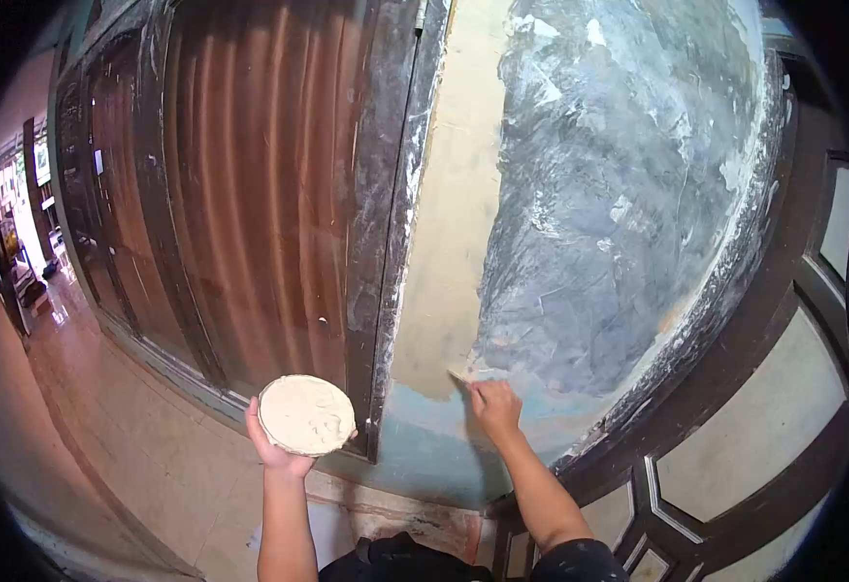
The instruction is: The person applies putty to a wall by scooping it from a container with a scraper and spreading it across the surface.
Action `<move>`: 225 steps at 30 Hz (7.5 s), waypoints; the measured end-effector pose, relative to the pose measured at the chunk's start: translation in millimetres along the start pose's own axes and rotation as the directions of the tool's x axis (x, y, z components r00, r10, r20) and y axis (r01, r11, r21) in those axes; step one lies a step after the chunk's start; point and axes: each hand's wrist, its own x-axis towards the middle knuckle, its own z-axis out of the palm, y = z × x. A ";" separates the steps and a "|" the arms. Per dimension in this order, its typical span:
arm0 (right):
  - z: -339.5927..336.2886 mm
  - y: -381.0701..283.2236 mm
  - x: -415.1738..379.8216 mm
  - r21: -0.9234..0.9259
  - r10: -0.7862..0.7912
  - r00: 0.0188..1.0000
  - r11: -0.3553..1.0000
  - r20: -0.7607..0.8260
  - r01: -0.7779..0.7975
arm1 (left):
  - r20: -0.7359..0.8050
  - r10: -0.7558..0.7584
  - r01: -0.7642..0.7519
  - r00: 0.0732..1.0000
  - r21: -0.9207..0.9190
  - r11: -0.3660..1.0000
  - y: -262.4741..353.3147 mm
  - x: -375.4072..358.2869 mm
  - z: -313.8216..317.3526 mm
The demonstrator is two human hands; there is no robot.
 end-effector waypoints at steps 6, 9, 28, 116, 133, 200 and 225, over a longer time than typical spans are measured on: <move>45.6 27.3 -45.9 -0.094 0.025 0.938 0.996 0.347 0.008 | -0.026 0.021 -0.021 0.999 -0.024 0.999 -1.4 -0.8 -15.2; 21.3 13.8 -4.9 -0.148 0.067 0.935 0.989 0.349 -0.015 | -0.028 0.011 -0.013 1.000 -0.061 0.998 -3.3 0.7 -17.1; -162.7 -96.2 106.3 0.444 -0.606 0.790 0.737 0.099 0.509 | 0.210 -0.203 0.228 0.956 -0.098 0.969 -28.4 -2.2 71.0; 110.4 -48.9 -9.4 0.174 -0.054 0.942 0.985 0.332 -0.005 | -0.124 0.043 -0.051 0.991 -0.063 0.997 14.1 -41.3 -53.5; 113.5 -48.5 0.8 0.132 0.042 0.943 0.987 0.331 -0.090 | -0.050 0.098 -0.101 0.994 -0.042 0.994 7.6 -40.2 -27.2; -98.0 -130.6 88.6 0.600 -0.695 0.702 0.629 0.152 0.493 | 0.128 -0.158 0.165 0.979 -0.041 0.986 -37.4 -12.4 39.3; -2.0 -66.2 50.6 0.177 -0.123 0.979 0.980 0.160 0.094 | -0.086 -0.101 0.098 0.991 -0.040 0.994 -43.3 -19.1 -26.2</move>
